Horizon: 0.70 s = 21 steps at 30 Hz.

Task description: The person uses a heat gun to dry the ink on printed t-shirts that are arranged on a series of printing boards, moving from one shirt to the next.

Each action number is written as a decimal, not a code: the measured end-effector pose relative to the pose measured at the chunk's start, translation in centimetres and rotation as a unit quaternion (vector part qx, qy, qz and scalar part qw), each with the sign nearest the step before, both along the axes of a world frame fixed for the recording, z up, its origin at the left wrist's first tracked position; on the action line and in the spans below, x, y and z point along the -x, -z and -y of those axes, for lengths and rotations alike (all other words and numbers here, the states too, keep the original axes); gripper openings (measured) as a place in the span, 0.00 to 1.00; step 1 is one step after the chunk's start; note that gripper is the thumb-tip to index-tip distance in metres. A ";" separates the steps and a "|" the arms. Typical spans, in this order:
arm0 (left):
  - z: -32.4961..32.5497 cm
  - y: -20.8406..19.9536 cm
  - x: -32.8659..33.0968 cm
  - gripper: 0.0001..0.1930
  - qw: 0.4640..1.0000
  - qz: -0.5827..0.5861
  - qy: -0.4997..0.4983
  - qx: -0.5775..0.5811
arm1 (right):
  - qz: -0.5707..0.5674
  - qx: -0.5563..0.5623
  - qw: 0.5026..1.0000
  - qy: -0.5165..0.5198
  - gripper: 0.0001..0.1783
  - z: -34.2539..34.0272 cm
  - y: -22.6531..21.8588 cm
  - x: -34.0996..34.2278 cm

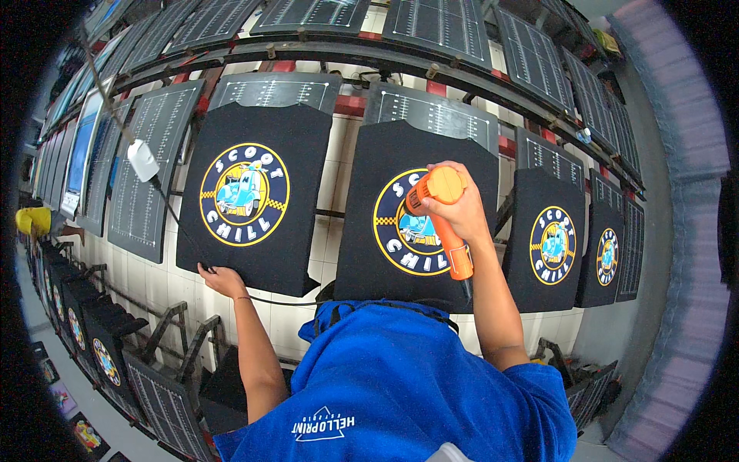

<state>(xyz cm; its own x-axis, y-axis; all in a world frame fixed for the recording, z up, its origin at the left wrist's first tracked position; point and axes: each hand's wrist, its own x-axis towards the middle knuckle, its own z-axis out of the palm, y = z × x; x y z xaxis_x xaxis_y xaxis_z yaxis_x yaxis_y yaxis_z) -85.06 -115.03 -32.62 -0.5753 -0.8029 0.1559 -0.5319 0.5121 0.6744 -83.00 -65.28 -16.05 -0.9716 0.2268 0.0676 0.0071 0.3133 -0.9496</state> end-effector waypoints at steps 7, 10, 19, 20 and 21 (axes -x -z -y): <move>-0.3 -0.2 -0.1 0.23 1.000 -0.002 0.005 0.027 | 0.001 -0.002 1.000 0.024 0.31 -0.9 -0.3 -0.6; 0.4 0.8 -0.2 0.24 1.000 -0.002 -0.003 0.027 | -0.011 -0.038 0.999 0.037 0.31 -1.8 -0.1 -1.0; 0.9 1.3 -0.1 0.25 0.999 0.028 0.006 0.046 | 0.001 -0.062 0.994 0.089 0.29 -4.2 -0.1 -4.6; 0.9 1.3 -0.1 0.25 0.999 0.021 0.013 0.044 | -0.002 -0.025 0.996 0.091 0.29 -4.6 0.0 -5.2; 1.0 1.3 -0.1 0.25 0.998 0.037 0.013 0.046 | -0.001 -0.006 0.994 0.106 0.29 -4.8 0.0 -5.8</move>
